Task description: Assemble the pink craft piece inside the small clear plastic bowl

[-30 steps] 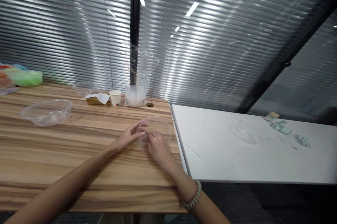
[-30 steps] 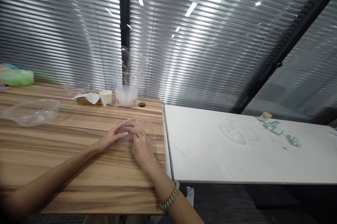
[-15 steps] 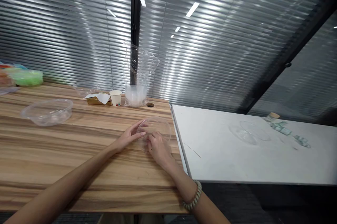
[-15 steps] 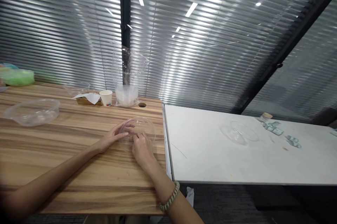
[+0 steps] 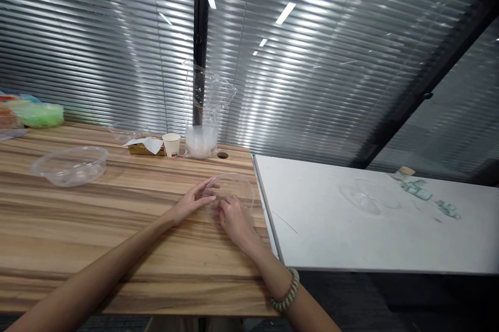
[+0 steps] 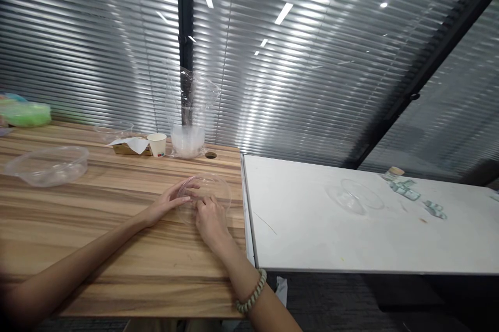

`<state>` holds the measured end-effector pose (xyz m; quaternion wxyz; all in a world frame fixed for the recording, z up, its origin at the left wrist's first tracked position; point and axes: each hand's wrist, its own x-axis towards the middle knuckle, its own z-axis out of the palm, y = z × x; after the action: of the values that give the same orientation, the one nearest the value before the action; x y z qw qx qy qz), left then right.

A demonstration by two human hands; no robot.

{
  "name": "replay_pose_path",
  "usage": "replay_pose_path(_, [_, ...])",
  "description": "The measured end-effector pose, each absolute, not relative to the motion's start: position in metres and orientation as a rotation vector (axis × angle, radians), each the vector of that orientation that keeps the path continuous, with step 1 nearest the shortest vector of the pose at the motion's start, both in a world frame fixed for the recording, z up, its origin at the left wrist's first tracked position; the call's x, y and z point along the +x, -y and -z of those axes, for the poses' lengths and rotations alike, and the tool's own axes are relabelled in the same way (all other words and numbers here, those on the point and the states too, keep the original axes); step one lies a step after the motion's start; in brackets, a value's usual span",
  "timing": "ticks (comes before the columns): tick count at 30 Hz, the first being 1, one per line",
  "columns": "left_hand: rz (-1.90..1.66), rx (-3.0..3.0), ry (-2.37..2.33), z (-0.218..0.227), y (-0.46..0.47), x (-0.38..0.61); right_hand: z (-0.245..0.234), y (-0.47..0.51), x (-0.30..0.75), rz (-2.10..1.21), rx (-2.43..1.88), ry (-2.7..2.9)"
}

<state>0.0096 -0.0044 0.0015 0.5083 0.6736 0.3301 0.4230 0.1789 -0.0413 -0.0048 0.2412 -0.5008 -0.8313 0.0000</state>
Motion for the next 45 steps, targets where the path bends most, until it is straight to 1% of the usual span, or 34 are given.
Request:
replay_pose_path(17, [-1.016,1.623,-0.8,-0.0007,0.0048,0.0102,0.0028,0.0421,0.179,-0.04,-1.395,2.277])
replay_pose_path(29, [-1.026,1.593,-0.783,0.0,0.0046,0.0104,0.0028,0.0423,0.1803,0.017,-1.399,2.292])
replay_pose_path(45, [-1.01,1.626,-0.799,-0.0028,0.0059,0.0105,-0.0032,0.0442,0.1807,-0.045,-1.445,2.332])
